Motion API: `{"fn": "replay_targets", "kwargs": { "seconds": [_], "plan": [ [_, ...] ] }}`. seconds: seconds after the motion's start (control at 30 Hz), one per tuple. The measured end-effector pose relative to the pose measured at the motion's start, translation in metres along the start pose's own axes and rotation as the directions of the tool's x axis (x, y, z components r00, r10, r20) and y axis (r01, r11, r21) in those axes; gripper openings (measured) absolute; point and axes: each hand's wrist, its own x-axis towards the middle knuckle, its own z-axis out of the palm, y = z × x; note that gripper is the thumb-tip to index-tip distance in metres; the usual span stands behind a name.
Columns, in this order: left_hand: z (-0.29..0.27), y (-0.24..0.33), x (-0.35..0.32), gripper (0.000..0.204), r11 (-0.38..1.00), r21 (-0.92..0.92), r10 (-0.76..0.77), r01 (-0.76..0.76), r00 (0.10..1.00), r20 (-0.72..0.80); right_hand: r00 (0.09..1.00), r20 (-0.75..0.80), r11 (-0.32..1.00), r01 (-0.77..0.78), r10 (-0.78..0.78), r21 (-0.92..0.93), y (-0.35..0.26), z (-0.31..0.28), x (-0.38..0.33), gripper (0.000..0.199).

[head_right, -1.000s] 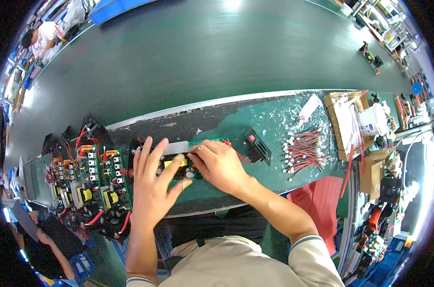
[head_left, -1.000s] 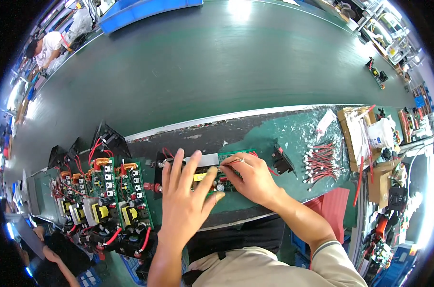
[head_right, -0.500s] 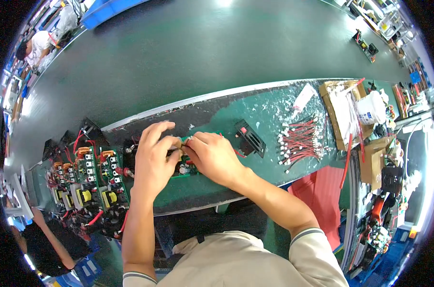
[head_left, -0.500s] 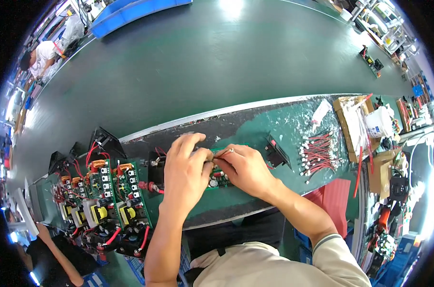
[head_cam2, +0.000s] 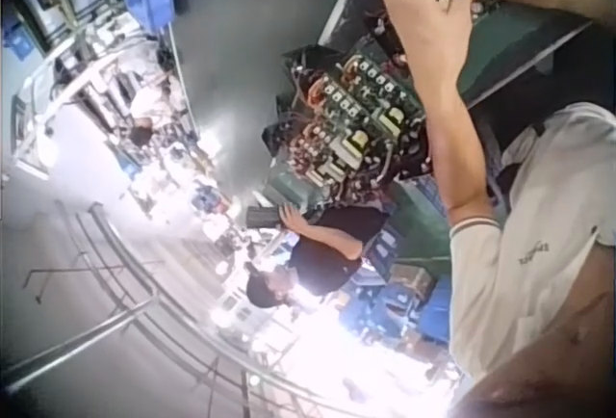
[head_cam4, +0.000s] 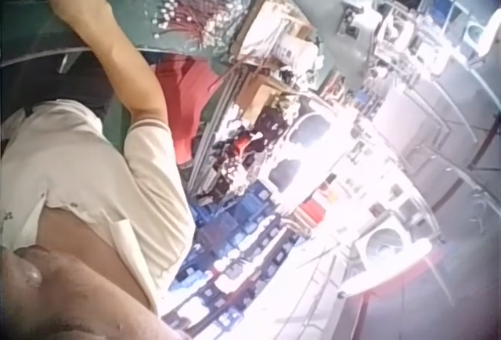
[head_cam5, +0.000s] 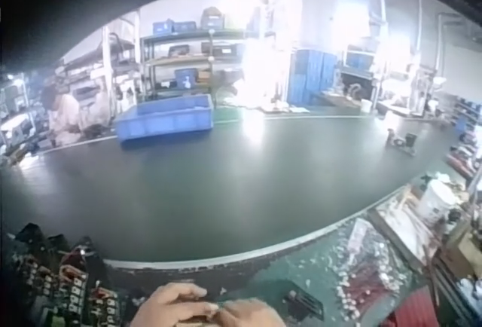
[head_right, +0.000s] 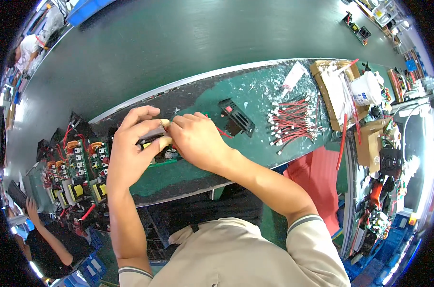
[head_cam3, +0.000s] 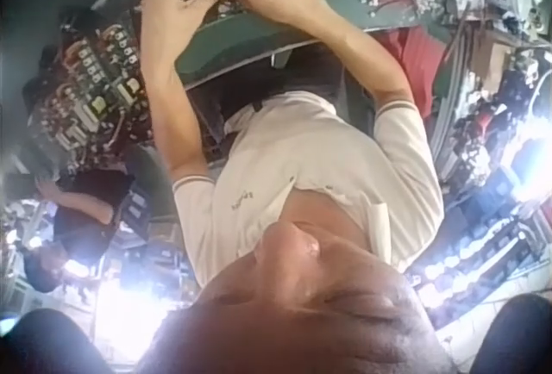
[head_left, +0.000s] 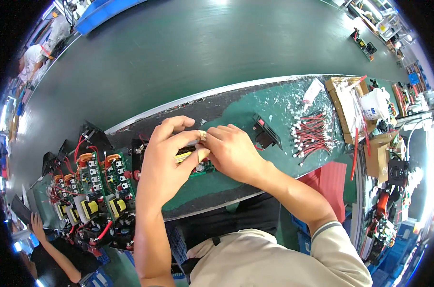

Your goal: Assembling cooling fans and electronic components onto circuit boards at a factory workstation.

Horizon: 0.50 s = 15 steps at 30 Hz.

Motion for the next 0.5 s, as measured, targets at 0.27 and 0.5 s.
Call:
{"fn": "replay_targets", "kwargs": {
  "seconds": [0.27, 0.5],
  "plan": [
    [0.013, -0.021, -0.003, 0.017, 0.973, -0.222, -0.072, 0.054, 0.995, -0.072, 0.991, 0.123, 0.993, 0.064, -0.052, -0.096, 0.01, -0.008, -0.007, 0.018],
    [0.012, -0.026, -0.003, 0.017, 0.973, -0.223, -0.071, 0.056, 0.996, -0.059, 0.931, 0.31, 0.919, 0.282, -0.193, -0.275, 0.019, -0.014, -0.008, 0.037]
  ]
}}
